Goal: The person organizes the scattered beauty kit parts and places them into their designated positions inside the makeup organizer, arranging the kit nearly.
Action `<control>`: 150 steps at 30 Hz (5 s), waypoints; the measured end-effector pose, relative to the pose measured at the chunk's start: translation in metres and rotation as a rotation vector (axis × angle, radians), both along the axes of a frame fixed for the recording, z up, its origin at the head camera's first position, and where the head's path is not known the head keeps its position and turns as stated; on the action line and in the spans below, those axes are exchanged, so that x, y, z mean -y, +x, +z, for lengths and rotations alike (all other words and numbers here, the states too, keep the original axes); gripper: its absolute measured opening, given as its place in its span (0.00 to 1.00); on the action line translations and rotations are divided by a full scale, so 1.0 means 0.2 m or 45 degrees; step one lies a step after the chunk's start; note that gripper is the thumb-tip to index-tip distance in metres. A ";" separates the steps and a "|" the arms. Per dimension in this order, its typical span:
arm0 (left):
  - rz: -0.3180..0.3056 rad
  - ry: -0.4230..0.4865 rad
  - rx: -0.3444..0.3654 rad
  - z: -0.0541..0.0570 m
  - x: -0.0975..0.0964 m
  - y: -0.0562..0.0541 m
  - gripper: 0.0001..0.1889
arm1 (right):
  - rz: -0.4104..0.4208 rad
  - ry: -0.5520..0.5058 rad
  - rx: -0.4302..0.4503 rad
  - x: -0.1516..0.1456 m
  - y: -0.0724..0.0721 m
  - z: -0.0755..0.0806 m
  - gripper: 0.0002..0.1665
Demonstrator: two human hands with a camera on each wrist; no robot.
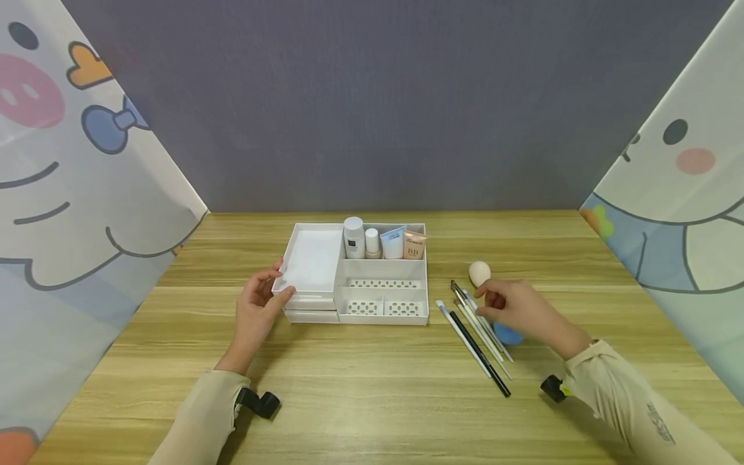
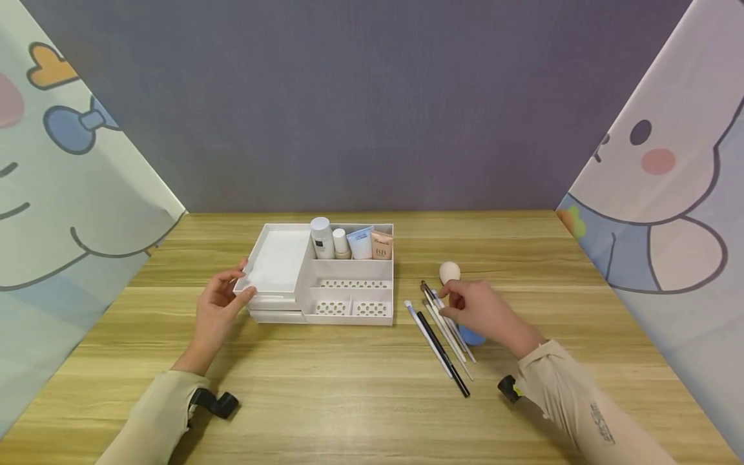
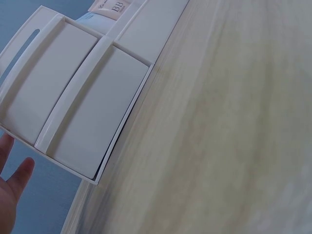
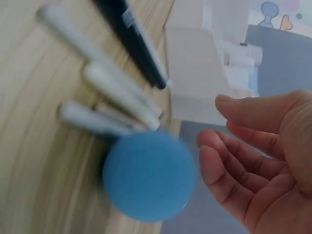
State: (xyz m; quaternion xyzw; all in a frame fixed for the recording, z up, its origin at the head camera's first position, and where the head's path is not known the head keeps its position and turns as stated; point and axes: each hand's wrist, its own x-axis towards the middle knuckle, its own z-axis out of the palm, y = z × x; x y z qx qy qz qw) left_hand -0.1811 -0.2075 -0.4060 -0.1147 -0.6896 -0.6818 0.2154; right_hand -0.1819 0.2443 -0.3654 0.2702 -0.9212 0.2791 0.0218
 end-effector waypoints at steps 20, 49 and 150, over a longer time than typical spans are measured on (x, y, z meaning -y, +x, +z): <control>-0.023 0.045 -0.031 -0.01 0.01 0.00 0.16 | 0.040 -0.065 0.638 0.09 0.12 -0.06 0.12; -0.020 0.041 0.001 -0.01 0.00 -0.01 0.17 | -0.077 0.132 0.570 0.19 0.12 -0.07 0.25; -0.145 0.161 -0.114 -0.03 0.01 -0.02 0.15 | 0.581 0.014 0.413 0.52 -0.37 0.18 0.22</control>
